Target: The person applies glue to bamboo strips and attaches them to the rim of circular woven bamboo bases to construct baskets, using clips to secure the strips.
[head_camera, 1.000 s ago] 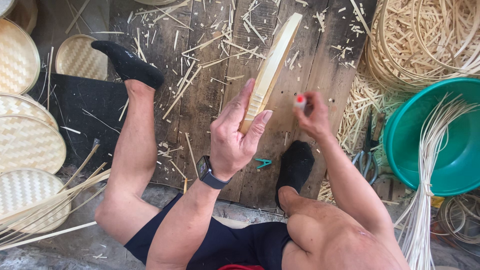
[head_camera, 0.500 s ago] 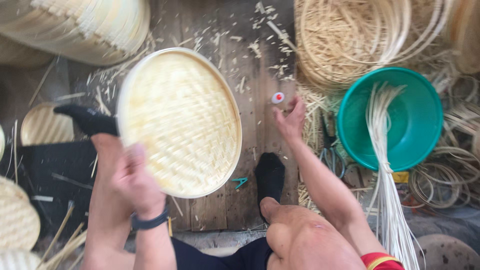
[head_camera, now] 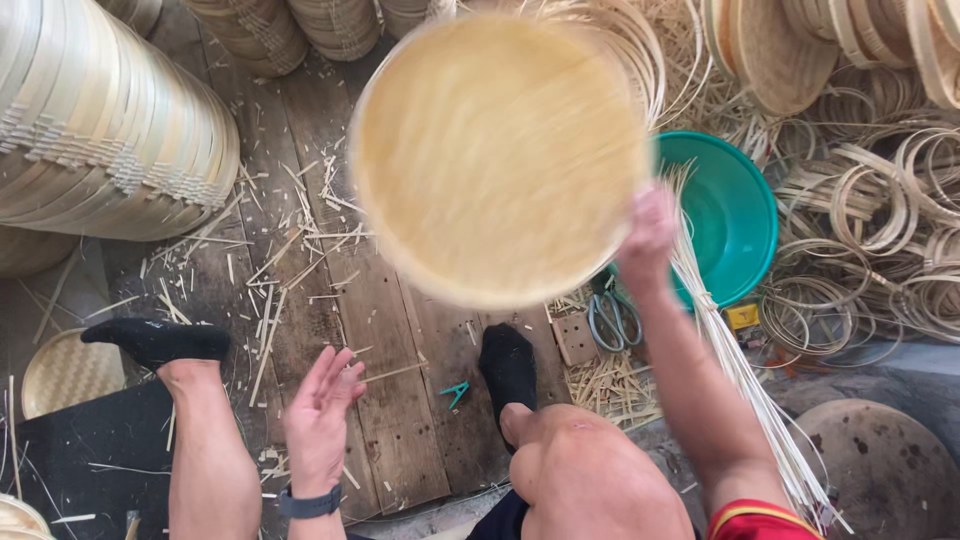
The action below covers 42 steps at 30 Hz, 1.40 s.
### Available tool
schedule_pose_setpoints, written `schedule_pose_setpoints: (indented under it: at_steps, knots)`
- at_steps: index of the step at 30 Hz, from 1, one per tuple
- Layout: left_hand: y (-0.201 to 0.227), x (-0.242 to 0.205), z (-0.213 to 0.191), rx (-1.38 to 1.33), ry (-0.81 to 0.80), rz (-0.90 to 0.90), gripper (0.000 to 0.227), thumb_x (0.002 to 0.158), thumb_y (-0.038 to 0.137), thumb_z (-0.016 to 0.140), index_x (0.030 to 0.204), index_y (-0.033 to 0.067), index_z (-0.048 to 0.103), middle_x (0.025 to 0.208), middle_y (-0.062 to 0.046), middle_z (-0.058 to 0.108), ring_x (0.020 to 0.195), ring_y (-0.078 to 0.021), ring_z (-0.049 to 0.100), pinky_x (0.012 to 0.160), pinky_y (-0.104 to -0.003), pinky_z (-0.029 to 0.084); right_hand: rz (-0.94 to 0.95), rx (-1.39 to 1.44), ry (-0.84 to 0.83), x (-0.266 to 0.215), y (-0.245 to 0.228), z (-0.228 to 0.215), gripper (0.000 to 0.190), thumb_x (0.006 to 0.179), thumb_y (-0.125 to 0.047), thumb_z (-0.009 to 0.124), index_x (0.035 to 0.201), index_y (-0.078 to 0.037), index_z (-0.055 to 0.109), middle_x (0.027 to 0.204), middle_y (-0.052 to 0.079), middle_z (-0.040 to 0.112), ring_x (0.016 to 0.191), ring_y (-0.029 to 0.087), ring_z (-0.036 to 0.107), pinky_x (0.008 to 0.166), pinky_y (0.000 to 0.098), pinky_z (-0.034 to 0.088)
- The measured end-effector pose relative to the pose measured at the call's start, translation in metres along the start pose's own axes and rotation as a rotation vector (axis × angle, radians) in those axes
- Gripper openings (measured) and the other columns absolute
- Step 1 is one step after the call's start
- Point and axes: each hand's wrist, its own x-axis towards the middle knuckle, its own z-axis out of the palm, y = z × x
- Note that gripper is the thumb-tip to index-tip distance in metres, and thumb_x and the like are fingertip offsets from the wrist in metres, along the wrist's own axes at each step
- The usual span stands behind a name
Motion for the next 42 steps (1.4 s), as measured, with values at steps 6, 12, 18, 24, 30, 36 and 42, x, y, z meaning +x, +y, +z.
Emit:
schedule_pose_setpoints:
  at_steps: [6,12,18,24,30,36,42]
  knots:
    - [-0.039,-0.009,-0.074,-0.006,0.148,-0.086,0.047,0.098,0.012,0.063,0.140,-0.0090,0.055,0.126,-0.023,0.068,0.109,-0.0256,0.069,0.092,-0.036,0.058,0.319,1.009,0.460,0.172,0.048,-0.129,0.048,0.110,-0.033,0.049,0.134,0.008,0.049,0.112,0.019,0.069,0.098,0.029,0.073,0.080,0.0426,0.063]
    - [-0.086,-0.019,-0.141,-0.027,0.232,-0.076,0.040,0.102,0.009,0.058,0.136,-0.0117,0.056,0.122,-0.027,0.068,0.106,-0.0314,0.070,0.087,-0.042,0.059,0.170,0.960,0.267,0.175,-0.002,-0.136,0.044,0.115,-0.036,0.047,0.134,0.002,0.055,0.102,0.017,0.077,0.083,0.025,0.076,0.062,0.0351,0.059]
    - [-0.107,-0.043,-0.183,0.095,0.306,-0.052,0.038,0.104,0.011,0.057,0.136,-0.0098,0.056,0.123,-0.027,0.068,0.107,-0.0315,0.070,0.087,-0.042,0.059,0.390,0.697,-0.225,0.040,-0.072,-0.057,0.027,0.109,-0.024,0.056,0.111,0.000,0.066,0.079,0.009,0.070,0.062,0.013,0.068,0.050,0.0265,0.054]
    - [-0.095,-0.105,-0.286,0.282,0.308,0.337,0.030,0.113,0.009,0.053,0.140,-0.0033,0.056,0.123,-0.024,0.067,0.112,-0.0269,0.068,0.098,-0.041,0.056,0.744,0.475,-0.675,-0.099,-0.087,-0.014,0.026,0.100,-0.024,0.063,0.094,-0.001,0.073,0.070,0.002,0.069,0.057,0.008,0.058,0.052,0.0264,0.048]
    - [-0.039,-0.227,-0.351,0.320,0.690,0.441,0.021,0.122,0.012,0.054,0.137,-0.0029,0.051,0.127,-0.017,0.066,0.111,-0.0209,0.066,0.102,-0.034,0.055,0.832,0.545,-0.855,-0.200,-0.057,-0.005,0.028,0.088,-0.024,0.075,0.106,-0.004,0.070,0.084,0.007,0.069,0.075,0.018,0.061,0.067,0.0316,0.051]
    - [0.075,-0.222,-0.273,0.195,0.692,0.615,0.024,0.114,0.008,0.063,0.134,-0.0038,0.057,0.117,-0.010,0.070,0.101,-0.0111,0.068,0.098,-0.024,0.057,0.045,0.332,-0.971,-0.179,-0.061,0.053,0.053,0.074,-0.026,0.088,0.121,-0.007,0.069,0.102,0.011,0.070,0.097,0.029,0.066,0.085,0.0374,0.054]
    - [0.161,-0.131,-0.171,0.673,0.592,0.590,0.024,0.106,0.015,0.077,0.124,-0.0021,0.075,0.101,-0.013,0.074,0.086,-0.0124,0.063,0.077,-0.027,0.052,-0.747,0.173,-1.379,-0.167,-0.110,0.103,0.062,0.068,-0.024,0.088,0.125,-0.013,0.067,0.128,0.014,0.057,0.118,0.037,0.054,0.099,0.0455,0.044]
